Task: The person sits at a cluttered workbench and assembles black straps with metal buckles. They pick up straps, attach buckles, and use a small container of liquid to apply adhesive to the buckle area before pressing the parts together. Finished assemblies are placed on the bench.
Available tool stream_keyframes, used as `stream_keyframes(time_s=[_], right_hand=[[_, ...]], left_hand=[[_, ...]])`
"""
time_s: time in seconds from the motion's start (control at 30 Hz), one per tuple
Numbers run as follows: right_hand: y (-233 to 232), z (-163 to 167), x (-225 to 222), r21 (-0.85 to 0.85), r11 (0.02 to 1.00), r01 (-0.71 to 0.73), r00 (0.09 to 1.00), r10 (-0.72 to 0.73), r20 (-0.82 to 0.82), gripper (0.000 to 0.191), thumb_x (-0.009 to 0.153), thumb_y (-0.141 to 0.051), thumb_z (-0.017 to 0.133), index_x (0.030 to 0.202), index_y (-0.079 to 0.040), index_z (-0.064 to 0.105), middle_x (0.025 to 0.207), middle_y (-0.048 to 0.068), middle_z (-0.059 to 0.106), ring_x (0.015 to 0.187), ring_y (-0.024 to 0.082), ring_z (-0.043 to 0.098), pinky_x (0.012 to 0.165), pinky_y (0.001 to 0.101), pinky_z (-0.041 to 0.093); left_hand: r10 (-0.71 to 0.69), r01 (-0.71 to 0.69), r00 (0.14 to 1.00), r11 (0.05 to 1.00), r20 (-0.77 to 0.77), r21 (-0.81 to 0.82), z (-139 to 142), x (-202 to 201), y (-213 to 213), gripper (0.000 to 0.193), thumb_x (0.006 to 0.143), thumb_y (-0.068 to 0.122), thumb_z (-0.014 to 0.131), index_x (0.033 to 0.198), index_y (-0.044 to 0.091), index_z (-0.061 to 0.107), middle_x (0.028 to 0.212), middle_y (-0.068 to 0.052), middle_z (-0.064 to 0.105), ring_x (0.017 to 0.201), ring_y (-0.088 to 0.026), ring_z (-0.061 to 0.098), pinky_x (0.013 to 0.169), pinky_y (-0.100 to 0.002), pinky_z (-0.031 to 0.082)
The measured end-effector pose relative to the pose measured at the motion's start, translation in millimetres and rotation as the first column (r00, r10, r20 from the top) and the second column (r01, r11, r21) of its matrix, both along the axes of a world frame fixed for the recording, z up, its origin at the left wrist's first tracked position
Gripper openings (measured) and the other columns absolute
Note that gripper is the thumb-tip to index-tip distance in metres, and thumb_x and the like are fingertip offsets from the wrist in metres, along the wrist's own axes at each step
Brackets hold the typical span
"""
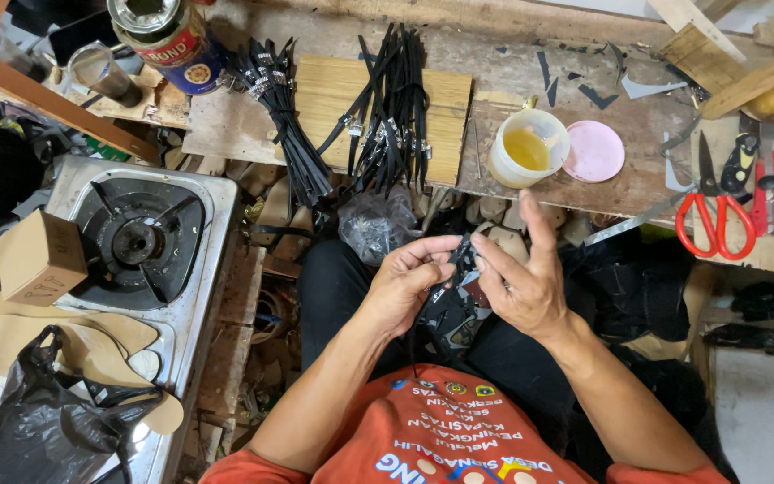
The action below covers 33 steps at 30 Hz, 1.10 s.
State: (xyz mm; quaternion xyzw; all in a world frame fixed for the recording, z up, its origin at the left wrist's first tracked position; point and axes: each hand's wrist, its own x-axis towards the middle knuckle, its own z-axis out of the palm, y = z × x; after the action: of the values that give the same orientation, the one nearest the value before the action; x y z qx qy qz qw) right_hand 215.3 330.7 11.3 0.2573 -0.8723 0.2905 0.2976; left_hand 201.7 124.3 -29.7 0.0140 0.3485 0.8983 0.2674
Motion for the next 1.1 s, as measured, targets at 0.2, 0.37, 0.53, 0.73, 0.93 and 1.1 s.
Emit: stream_keyframes(time_s=[0.2,0.37,0.53,0.73,0.93,1.1], right_hand=[[-1,1,-1,-0.04,0.999,-0.011,1.0,0.012,0.02,0.038,0.088,-0.002,0.077,0.125,-0.009,0.072,0.162,0.027,0.03,0.149,0.045,0.042,0.122,0.0494,0.044],[-2,0,3,0.075,0.995,-0.065,0.995,0.071,-0.076,0.044,0.079,0.002,0.076,0.12,-0.014,0.075,0.158,0.022,0.033,0.145,0.045,0.043,0.12,0.0515,0.041],[-5,0,0,0.099,0.995,-0.029,0.994,0.039,-0.1,0.047,0.082,0.006,0.074,0.124,-0.015,0.075,0.158,0.02,0.033,0.147,0.045,0.042,0.124,0.0512,0.04],[-7,4,2,0.052,0.998,0.029,0.999,-0.027,-0.029,0.045,0.083,0.008,0.072,0.123,-0.013,0.075,0.157,0.022,0.038,0.146,0.044,0.045,0.122,0.0507,0.043],[-7,14,6,-0.066,0.997,0.041,0.996,-0.036,0.081,0.038,0.088,0.005,0.069,0.123,-0.009,0.073,0.156,0.027,0.04,0.144,0.043,0.048,0.115,0.0483,0.048],[-12,15,7,-0.035,0.999,-0.005,0.997,0.008,0.075,0.035,0.088,0.004,0.069,0.122,-0.005,0.073,0.155,0.027,0.041,0.142,0.043,0.049,0.111,0.0463,0.05]], left_hand=[[0.004,-0.004,1.0,1.0,0.022,-0.01,1,1,1,0.038,0.093,-0.007,0.06,0.131,-0.004,0.065,0.109,-0.008,0.073,0.086,-0.01,0.065,0.08,-0.025,0.054],[0.005,-0.005,1.0,1.0,-0.006,0.03,5,1,1,0.038,0.094,-0.007,0.061,0.132,-0.004,0.065,0.109,-0.009,0.073,0.089,-0.011,0.066,0.082,-0.025,0.054],[-0.017,0.016,1.0,0.997,0.023,0.07,14,4,-1,0.04,0.094,-0.006,0.061,0.133,-0.004,0.063,0.11,-0.009,0.073,0.089,-0.011,0.066,0.082,-0.026,0.054],[-0.042,0.045,0.997,0.997,-0.063,0.056,18,7,-2,0.048,0.088,-0.001,0.063,0.136,-0.001,0.062,0.106,-0.004,0.071,0.088,-0.009,0.063,0.08,-0.025,0.05],[-0.039,0.043,0.996,0.998,-0.08,0.043,14,8,-2,0.045,0.091,-0.001,0.065,0.136,-0.002,0.063,0.095,-0.001,0.065,0.082,-0.009,0.058,0.08,-0.025,0.049],[-0.051,0.051,0.999,0.998,-0.002,0.047,13,6,-2,0.043,0.089,-0.003,0.062,0.132,-0.002,0.063,0.104,-0.003,0.071,0.085,-0.009,0.06,0.082,-0.026,0.051]])
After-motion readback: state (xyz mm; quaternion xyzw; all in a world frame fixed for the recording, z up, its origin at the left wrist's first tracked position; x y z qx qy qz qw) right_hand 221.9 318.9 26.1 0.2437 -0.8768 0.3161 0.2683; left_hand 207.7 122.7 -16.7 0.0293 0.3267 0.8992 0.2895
